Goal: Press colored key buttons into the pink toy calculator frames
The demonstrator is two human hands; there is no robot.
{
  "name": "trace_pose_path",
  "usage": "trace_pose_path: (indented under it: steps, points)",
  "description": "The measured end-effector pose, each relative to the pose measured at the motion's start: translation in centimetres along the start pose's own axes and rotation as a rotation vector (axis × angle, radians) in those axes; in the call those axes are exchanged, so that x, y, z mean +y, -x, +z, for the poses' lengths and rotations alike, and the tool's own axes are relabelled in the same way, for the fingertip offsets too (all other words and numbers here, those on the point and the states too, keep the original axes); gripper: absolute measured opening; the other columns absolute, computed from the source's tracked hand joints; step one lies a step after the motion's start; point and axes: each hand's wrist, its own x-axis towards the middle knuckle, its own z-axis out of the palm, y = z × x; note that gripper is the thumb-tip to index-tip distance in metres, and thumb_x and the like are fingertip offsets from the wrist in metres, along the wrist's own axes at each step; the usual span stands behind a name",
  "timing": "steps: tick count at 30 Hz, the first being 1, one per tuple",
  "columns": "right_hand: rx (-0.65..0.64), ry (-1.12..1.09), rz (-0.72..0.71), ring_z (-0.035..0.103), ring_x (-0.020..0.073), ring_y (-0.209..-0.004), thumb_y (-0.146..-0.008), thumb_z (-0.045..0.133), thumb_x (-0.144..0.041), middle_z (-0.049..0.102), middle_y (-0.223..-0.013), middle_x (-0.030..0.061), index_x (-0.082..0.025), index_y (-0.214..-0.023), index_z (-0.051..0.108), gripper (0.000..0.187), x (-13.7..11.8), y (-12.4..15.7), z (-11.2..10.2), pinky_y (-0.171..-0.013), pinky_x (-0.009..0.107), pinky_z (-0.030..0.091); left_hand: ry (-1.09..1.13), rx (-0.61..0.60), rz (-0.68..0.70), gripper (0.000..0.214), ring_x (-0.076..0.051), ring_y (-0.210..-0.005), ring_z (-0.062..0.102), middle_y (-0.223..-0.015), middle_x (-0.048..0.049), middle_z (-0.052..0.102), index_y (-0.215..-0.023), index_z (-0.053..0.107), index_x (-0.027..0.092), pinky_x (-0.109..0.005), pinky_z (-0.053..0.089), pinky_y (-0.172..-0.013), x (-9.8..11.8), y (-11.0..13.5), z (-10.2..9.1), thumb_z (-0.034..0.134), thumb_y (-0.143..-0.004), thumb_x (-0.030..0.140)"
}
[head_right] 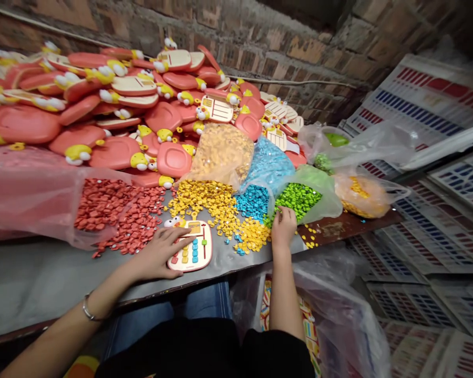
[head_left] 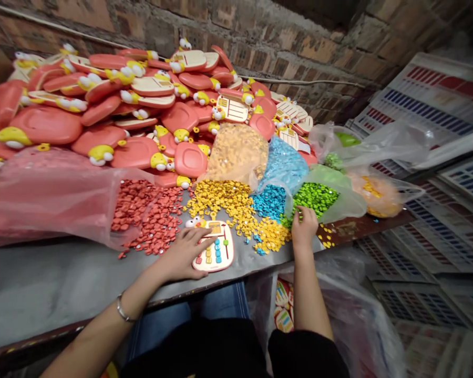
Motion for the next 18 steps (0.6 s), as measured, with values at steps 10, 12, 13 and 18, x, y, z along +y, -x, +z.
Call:
trace_pose_path:
  steps: [10, 12, 13, 18]
  points:
    - [-0.577, -0.425, -0.427, 0.057, 0.0188, -0.085, -0.09, 0.054, -0.013, 0.062, -0.088, 0.0058, -0.021, -0.086, 0.07, 0.019, -14.8, 6.8, 5.1, -0.077, 0.03, 0.048, -0.013, -0.032, -0.012, 0.085, -0.034, -0.136, 0.029, -0.149, -0.0099, 0.036, -0.146, 0.038, 0.026, -0.048, 0.019, -0.11, 0.1, -0.1, -0.1, 0.071, -0.069, 0.044]
    - [-0.608, -0.335, -0.434, 0.054, 0.0192, -0.082, -0.089, 0.056, -0.012, 0.06, -0.082, 0.0056, -0.019, -0.083, 0.071, 0.018, -15.1, 7.0, 5.7, -0.074, 0.03, 0.046, -0.016, -0.028, -0.003, 0.085, -0.034, -0.136, 0.03, -0.15, -0.0096, 0.036, -0.145, 0.038, 0.026, -0.048, 0.019, -0.11, 0.1, -0.1, -0.1, 0.071, -0.069, 0.043]
    - [-0.622, -0.299, -0.446, 0.053, 0.0195, -0.081, -0.089, 0.056, -0.011, 0.06, -0.08, 0.0056, -0.019, -0.082, 0.071, 0.018, -15.1, 7.0, 5.6, -0.073, 0.031, 0.045, -0.018, -0.02, 0.004, 0.085, -0.033, -0.136, 0.031, -0.149, -0.0092, 0.037, -0.145, 0.038, 0.027, -0.047, 0.019, -0.11, 0.1, -0.1, 0.0, 0.071, -0.069, 0.043]
    - [-0.792, -0.441, -0.575, 0.056, 0.019, -0.086, -0.09, 0.058, -0.017, 0.064, -0.083, 0.0045, -0.02, -0.088, 0.071, 0.013, -13.6, 6.5, 2.0, -0.077, 0.031, 0.045, -0.024, 0.024, 0.01, 0.086, -0.033, -0.134, 0.033, -0.148, -0.0085, 0.038, -0.146, 0.036, 0.028, -0.046, 0.021, -0.109, -0.3, 0.2, 0.6, 0.071, -0.069, 0.044]
